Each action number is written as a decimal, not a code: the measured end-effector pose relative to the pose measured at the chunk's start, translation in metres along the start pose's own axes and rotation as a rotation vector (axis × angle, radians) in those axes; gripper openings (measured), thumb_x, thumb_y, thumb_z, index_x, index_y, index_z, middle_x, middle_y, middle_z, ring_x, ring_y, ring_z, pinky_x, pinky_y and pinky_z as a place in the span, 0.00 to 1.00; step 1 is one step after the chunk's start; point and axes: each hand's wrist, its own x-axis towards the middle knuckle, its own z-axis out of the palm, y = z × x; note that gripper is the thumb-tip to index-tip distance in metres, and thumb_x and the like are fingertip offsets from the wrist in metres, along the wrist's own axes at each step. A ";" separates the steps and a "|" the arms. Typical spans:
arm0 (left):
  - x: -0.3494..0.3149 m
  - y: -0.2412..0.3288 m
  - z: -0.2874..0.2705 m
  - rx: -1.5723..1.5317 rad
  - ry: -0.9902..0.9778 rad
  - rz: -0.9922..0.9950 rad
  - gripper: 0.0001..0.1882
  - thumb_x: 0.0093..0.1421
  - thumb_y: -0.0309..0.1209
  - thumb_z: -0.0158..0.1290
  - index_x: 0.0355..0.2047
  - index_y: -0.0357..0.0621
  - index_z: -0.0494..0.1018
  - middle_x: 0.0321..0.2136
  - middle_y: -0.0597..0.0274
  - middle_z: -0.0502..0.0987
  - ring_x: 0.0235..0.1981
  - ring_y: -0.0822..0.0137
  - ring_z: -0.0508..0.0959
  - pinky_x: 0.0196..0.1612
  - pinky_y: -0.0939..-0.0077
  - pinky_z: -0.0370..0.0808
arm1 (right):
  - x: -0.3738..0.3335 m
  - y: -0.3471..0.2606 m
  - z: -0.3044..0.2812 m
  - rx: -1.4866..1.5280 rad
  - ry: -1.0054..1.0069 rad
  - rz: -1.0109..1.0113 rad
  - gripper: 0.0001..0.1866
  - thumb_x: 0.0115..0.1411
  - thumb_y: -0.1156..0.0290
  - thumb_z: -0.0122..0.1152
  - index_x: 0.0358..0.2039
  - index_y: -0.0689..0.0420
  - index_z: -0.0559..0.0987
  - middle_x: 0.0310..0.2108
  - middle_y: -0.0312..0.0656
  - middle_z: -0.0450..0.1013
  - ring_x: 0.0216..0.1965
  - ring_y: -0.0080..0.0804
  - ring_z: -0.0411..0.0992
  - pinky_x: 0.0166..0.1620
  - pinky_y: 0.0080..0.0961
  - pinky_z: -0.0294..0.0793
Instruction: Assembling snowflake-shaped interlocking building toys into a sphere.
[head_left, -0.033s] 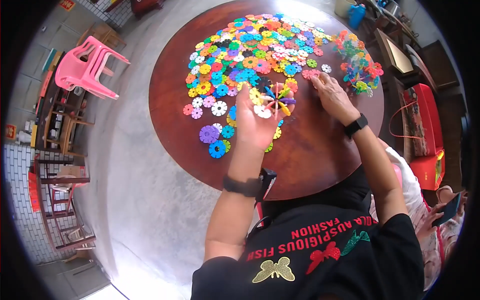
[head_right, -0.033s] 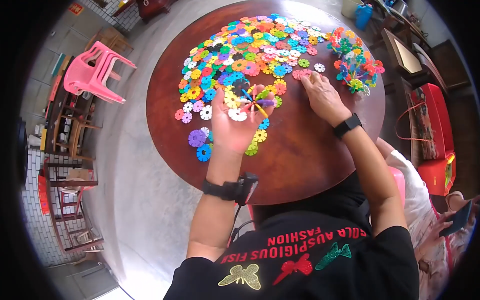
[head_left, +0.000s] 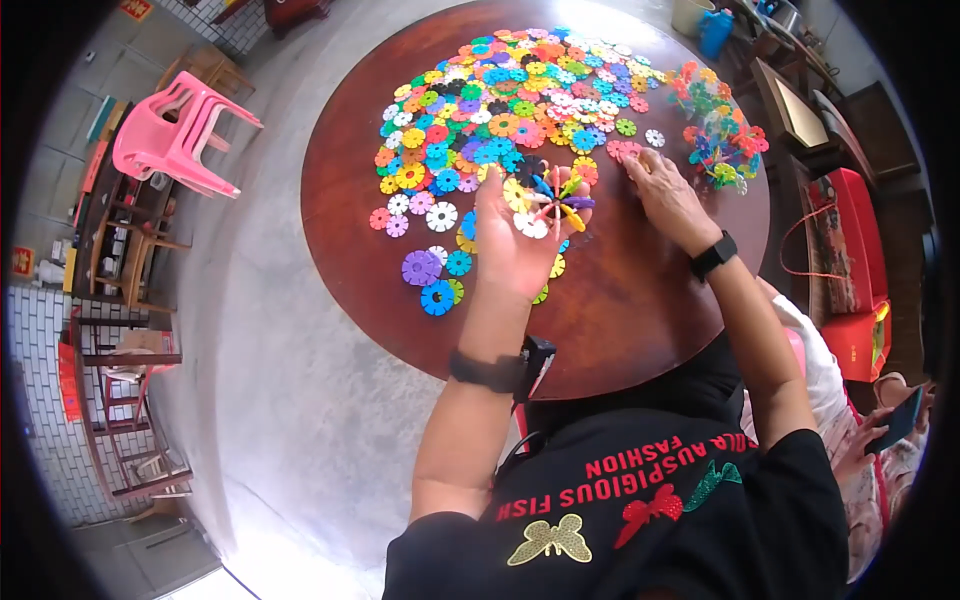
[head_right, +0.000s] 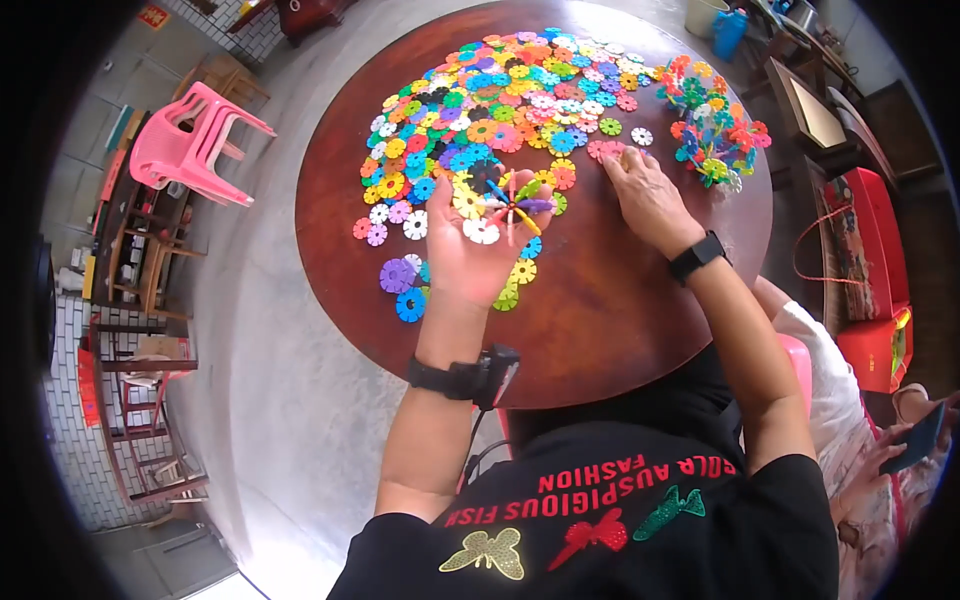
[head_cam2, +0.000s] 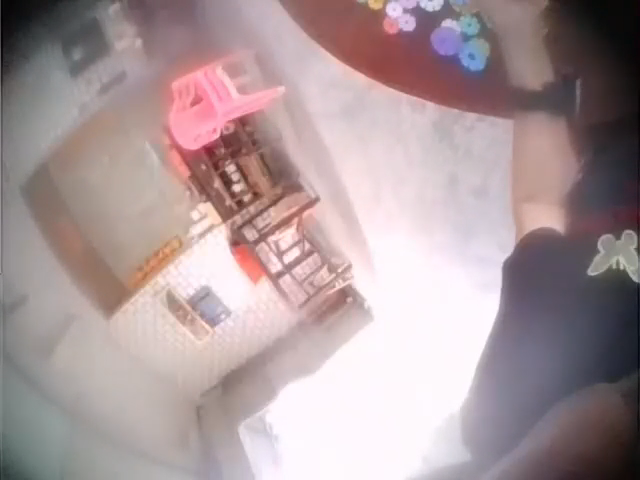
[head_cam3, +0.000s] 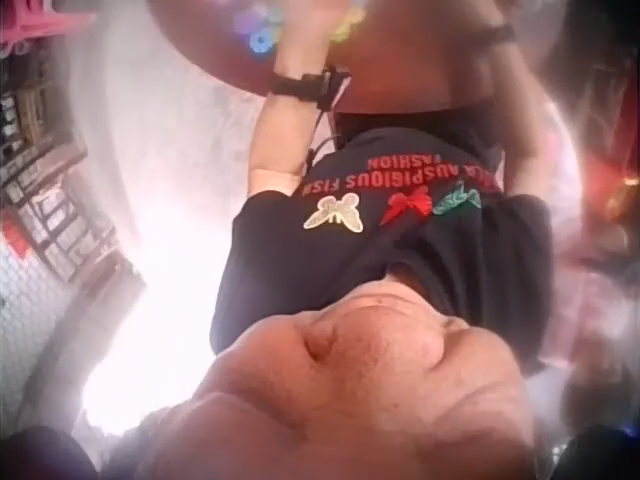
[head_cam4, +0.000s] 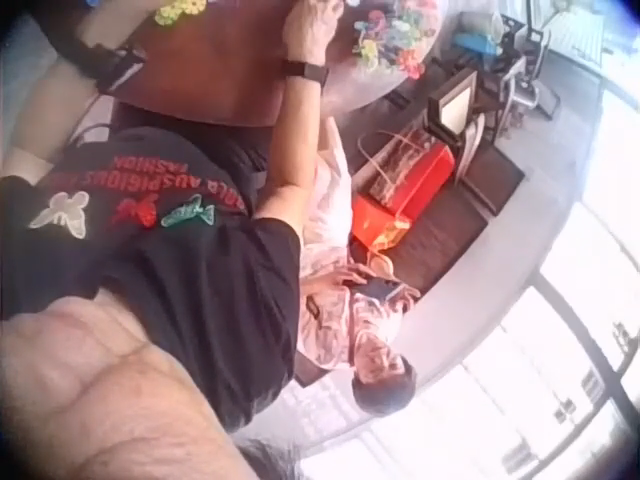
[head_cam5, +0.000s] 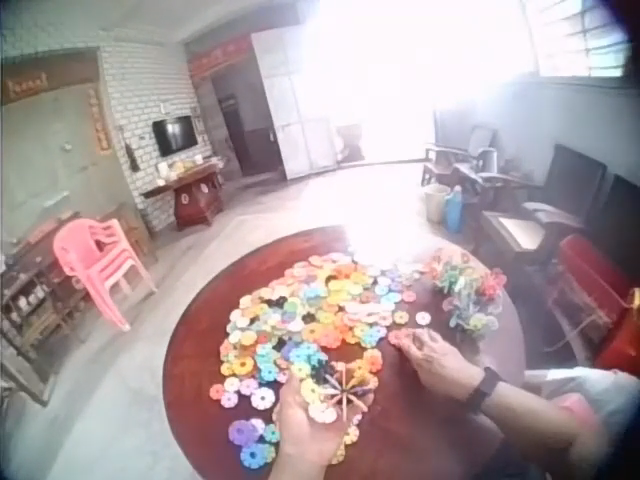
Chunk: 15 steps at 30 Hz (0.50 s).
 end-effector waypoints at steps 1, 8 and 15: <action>0.001 -0.001 -0.001 -0.005 -0.023 -0.004 0.30 0.61 0.54 0.42 0.45 0.36 0.68 0.43 0.42 0.73 0.45 0.42 0.73 0.51 0.47 0.68 | -0.004 -0.001 0.001 -0.019 0.026 -0.025 0.19 0.54 0.80 0.46 0.48 0.59 0.69 0.44 0.51 0.65 0.45 0.50 0.67 0.46 0.38 0.71; 0.002 -0.001 -0.004 0.001 0.033 0.031 0.27 0.63 0.52 0.40 0.42 0.37 0.69 0.41 0.42 0.74 0.44 0.45 0.74 0.48 0.48 0.71 | -0.009 -0.006 -0.009 0.024 0.078 -0.117 0.20 0.52 0.80 0.49 0.48 0.57 0.70 0.44 0.50 0.65 0.46 0.48 0.67 0.46 0.37 0.70; -0.001 0.004 -0.006 -0.098 0.044 -0.022 0.23 0.61 0.48 0.46 0.41 0.39 0.69 0.42 0.46 0.74 0.42 0.45 0.74 0.47 0.42 0.70 | -0.006 -0.001 -0.017 0.064 -0.032 0.061 0.09 0.53 0.76 0.53 0.36 0.57 0.75 0.36 0.50 0.70 0.39 0.48 0.72 0.42 0.37 0.72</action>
